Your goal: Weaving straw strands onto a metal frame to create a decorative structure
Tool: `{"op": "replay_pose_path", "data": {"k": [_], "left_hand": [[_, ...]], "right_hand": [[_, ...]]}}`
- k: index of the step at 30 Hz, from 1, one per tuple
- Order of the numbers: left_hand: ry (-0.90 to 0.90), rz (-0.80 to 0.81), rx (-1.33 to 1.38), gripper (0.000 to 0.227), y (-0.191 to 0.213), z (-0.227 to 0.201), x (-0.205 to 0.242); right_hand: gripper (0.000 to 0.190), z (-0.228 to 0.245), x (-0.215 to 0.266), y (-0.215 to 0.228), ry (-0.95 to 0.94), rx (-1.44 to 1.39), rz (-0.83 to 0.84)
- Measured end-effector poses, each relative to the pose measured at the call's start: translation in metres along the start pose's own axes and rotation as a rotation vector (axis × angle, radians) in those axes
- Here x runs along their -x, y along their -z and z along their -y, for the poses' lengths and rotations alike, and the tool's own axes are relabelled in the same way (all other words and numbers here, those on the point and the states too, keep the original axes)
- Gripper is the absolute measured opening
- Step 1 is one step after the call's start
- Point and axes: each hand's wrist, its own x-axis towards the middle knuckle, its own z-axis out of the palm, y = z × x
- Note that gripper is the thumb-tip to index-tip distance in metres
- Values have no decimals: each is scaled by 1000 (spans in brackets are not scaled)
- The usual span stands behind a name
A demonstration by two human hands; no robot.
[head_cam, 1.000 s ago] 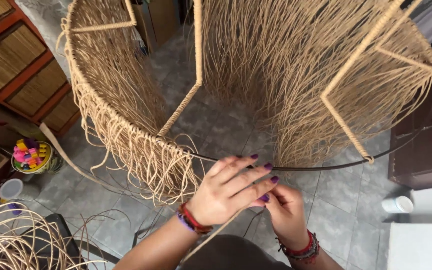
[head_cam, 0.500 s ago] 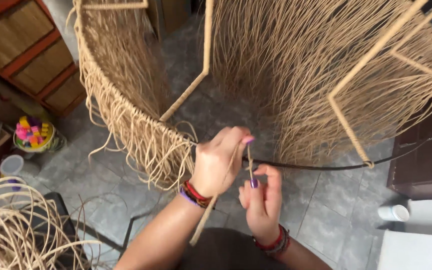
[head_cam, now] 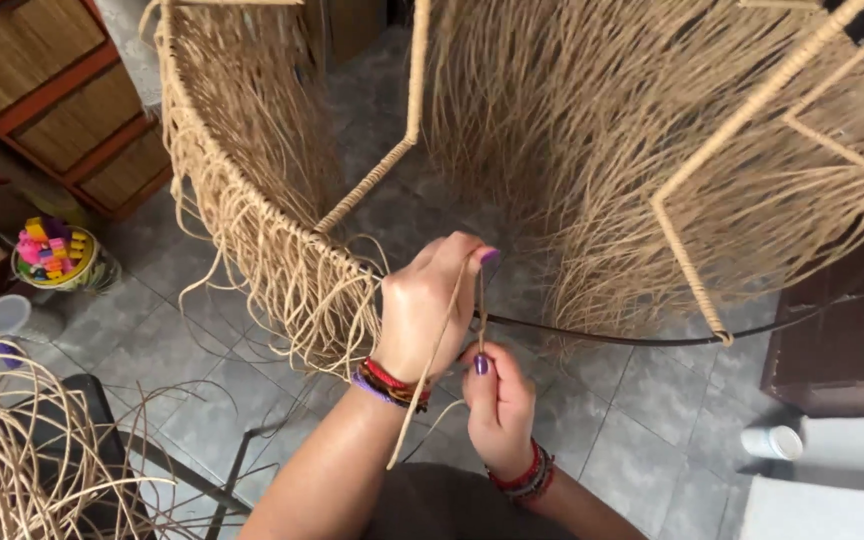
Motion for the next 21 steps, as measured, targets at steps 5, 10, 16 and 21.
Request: {"op": "replay_pose_path", "data": {"k": [5, 10, 16, 21], "left_hand": [[61, -21, -8, 19, -9, 4, 1], [146, 132, 501, 32, 11, -7, -2], [645, 91, 1712, 51, -5, -26, -18], [794, -34, 1713, 57, -11, -31, -30]], "right_hand": [[27, -3, 0, 4, 65, 106, 1], [29, -10, -2, 7, -34, 44, 7], [48, 7, -12, 16, -67, -165, 169], [50, 15, -8, 16, 2, -190, 145]]}}
